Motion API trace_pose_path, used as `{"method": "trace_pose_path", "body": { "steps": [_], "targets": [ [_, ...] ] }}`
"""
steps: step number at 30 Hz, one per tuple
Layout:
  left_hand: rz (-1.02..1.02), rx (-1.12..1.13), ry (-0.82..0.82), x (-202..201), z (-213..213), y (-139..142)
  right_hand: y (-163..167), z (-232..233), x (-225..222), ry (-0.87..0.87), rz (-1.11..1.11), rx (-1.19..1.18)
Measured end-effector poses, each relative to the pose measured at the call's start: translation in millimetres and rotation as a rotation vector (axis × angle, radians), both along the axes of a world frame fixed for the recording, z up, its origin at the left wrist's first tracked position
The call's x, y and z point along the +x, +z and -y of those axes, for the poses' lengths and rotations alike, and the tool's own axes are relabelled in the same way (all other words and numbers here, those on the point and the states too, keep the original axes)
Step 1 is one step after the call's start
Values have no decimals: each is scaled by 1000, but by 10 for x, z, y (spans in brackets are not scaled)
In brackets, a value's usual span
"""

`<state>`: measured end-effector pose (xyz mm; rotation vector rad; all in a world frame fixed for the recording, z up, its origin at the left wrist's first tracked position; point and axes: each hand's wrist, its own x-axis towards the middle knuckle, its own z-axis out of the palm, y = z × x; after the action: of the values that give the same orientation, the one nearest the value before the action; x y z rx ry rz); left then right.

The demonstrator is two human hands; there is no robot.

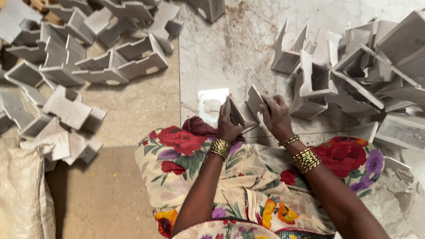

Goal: The person sits on the floor among piles of white plaster mold pieces. They pick up pieces one at a time, turn them over and rub or feel their surfaces and edges, then place them into a separate pile, repeating this handling across the episode.

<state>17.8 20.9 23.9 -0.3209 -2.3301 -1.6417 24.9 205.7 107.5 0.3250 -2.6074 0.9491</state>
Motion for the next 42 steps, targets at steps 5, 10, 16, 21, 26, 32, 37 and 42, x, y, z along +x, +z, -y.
{"method": "trace_pose_path", "body": {
  "steps": [5,10,16,21,26,32,37,42],
  "targets": [
    [254,287,70,-417,-514,447,382,-101,-726,101,-139,251],
    [-25,395,-105,-1143,-938,1019,1150,-749,-1476,25,-476,469],
    [140,248,-271,-1471,-1580,1041,1457,-1292,-1810,-74,-487,759],
    [313,363,-474,-1301,-2029,582,1253,-1338,-1807,-61,-441,1061],
    [355,345,-491,-1166,-2101,318,1090,-1104,-1793,-6,-202,1103],
    [484,496,-524,-1044,-1879,447,853,-865,-1597,49,-18,1021],
    [464,280,-429,-945,-1586,477,684,-919,-1364,-20,19,711],
    [417,790,-505,-1000,-1646,261,640,-766,-1213,-87,-91,523]
  ]
}}
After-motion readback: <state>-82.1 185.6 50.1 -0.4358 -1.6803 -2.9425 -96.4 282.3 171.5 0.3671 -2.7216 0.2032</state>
